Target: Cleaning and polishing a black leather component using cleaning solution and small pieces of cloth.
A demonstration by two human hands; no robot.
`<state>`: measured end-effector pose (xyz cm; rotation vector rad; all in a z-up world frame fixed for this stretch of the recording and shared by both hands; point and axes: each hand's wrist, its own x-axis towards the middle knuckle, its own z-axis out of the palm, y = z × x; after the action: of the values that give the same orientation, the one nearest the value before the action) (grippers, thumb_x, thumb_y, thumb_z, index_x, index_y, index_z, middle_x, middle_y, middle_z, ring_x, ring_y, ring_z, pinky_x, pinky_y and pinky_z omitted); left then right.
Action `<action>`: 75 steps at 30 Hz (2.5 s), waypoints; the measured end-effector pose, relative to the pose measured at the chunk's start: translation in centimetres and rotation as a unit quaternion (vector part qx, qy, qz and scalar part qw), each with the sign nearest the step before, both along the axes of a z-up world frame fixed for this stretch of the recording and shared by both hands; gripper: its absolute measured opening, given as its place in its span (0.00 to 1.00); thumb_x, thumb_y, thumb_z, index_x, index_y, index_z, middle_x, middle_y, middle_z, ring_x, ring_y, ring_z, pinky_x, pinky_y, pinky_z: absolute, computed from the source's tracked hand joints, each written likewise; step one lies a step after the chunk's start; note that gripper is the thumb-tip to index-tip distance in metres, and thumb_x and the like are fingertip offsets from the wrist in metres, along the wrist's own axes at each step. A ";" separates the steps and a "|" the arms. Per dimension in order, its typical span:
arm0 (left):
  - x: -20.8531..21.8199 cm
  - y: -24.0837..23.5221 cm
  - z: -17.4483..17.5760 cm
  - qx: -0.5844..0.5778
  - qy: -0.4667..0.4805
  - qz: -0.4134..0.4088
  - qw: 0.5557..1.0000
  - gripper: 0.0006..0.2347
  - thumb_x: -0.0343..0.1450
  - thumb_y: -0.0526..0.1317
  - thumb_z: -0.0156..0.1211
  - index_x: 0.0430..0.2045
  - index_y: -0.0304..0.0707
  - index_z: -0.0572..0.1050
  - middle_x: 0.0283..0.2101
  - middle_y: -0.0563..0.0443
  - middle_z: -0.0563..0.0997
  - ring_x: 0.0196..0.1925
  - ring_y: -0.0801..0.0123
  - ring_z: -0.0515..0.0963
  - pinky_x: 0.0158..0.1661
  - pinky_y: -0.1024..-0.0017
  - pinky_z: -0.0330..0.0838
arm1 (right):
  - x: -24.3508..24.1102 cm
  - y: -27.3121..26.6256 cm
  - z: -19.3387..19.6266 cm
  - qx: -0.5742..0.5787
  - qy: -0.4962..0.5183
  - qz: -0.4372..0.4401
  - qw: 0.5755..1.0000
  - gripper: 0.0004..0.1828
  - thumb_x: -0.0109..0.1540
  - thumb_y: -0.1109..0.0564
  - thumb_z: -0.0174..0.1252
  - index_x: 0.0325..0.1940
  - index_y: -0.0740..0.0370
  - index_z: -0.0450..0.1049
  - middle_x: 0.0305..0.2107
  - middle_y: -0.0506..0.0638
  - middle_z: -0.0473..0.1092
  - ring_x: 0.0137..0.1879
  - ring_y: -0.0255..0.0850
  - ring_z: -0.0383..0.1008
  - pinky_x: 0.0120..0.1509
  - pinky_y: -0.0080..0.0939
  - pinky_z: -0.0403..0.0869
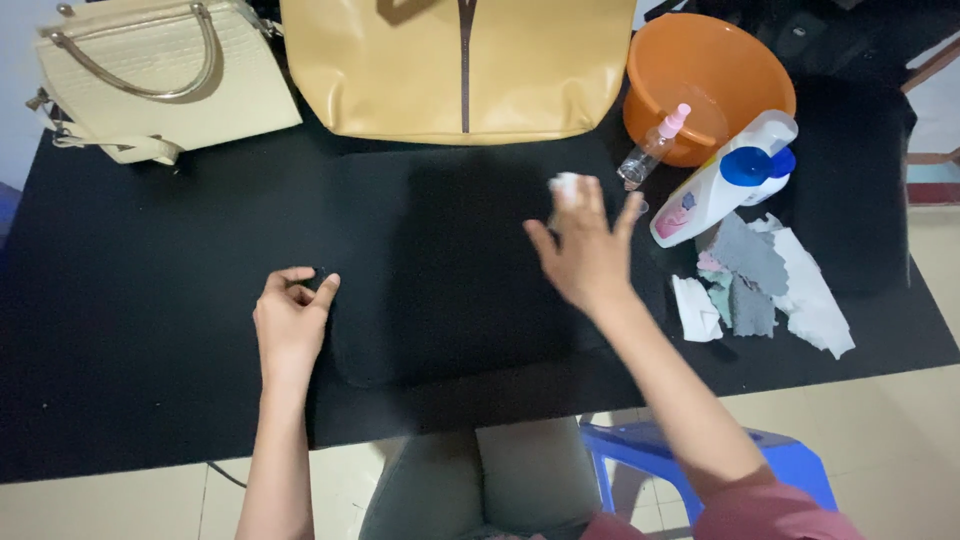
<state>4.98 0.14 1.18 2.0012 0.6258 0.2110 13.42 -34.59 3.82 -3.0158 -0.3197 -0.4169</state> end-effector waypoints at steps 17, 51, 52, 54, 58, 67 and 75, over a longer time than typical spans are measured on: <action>7.3 3.1 -5.3 0.045 -0.079 -0.057 0.994 0.14 0.69 0.47 0.74 0.34 0.32 0.84 0.19 0.46 0.78 0.24 0.61 0.80 0.25 0.64 0.71 | -2.0 21.5 -5.0 0.156 -0.090 0.250 0.951 0.35 0.70 0.33 0.45 0.69 0.60 0.69 0.67 0.58 0.66 0.78 0.47 0.57 0.78 0.86 0.32; 6.9 2.7 -3.3 -0.021 -0.045 -0.052 0.997 0.09 0.69 0.38 0.69 0.34 0.29 0.82 0.16 0.57 0.71 0.21 0.77 0.68 0.24 0.77 0.63 | 4.1 -0.6 -2.1 -0.015 0.036 -0.046 0.998 0.39 0.74 0.29 0.33 0.76 0.60 0.61 0.72 0.58 0.59 0.82 0.46 0.49 0.81 0.69 0.27; 6.9 2.7 -3.1 -0.022 -0.045 -0.052 0.997 0.08 0.69 0.38 0.69 0.33 0.30 0.82 0.16 0.57 0.71 0.21 0.77 0.68 0.24 0.77 0.62 | 4.1 -1.2 -1.5 -0.002 0.073 -0.067 0.995 0.41 0.74 0.28 0.31 0.77 0.60 0.59 0.74 0.58 0.55 0.82 0.47 0.45 0.81 0.68 0.25; 7.0 2.8 -3.4 -0.024 -0.045 -0.053 0.997 0.07 0.69 0.38 0.69 0.32 0.31 0.82 0.16 0.57 0.71 0.22 0.76 0.69 0.24 0.77 0.62 | 4.3 -2.3 -1.0 0.011 0.110 -0.087 0.990 0.42 0.74 0.27 0.28 0.78 0.60 0.56 0.76 0.58 0.51 0.83 0.47 0.41 0.81 0.67 0.23; 7.0 2.7 -3.6 -0.020 -0.054 -0.053 0.997 0.07 0.69 0.37 0.70 0.32 0.30 0.82 0.17 0.56 0.71 0.22 0.75 0.68 0.24 0.76 0.62 | 4.6 -3.6 -1.4 0.010 0.136 -0.123 0.983 0.46 0.72 0.24 0.20 0.81 0.58 0.51 0.78 0.56 0.44 0.84 0.45 0.35 0.82 0.63 0.20; 6.9 2.9 -3.9 -0.009 -0.050 -0.048 0.998 0.07 0.69 0.37 0.70 0.30 0.31 0.83 0.16 0.54 0.74 0.22 0.73 0.70 0.23 0.74 0.65 | 4.4 -1.5 -1.7 -0.009 0.072 -0.111 0.991 0.44 0.74 0.27 0.27 0.78 0.64 0.56 0.75 0.65 0.51 0.83 0.50 0.40 0.80 0.69 0.21; 5.0 4.6 -2.9 0.000 0.007 -0.021 1.000 0.09 0.68 0.40 0.71 0.32 0.31 0.83 0.20 0.49 0.79 0.23 0.68 0.76 0.21 0.70 0.70 | 2.3 13.5 -0.5 0.109 -0.075 0.166 0.977 0.29 0.71 0.43 0.51 0.71 0.64 0.66 0.65 0.68 0.65 0.75 0.59 0.59 0.73 0.84 0.47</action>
<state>9.94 4.72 -1.72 2.0155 0.5910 0.1717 15.68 -21.06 3.28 -2.6551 -0.7243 -0.6038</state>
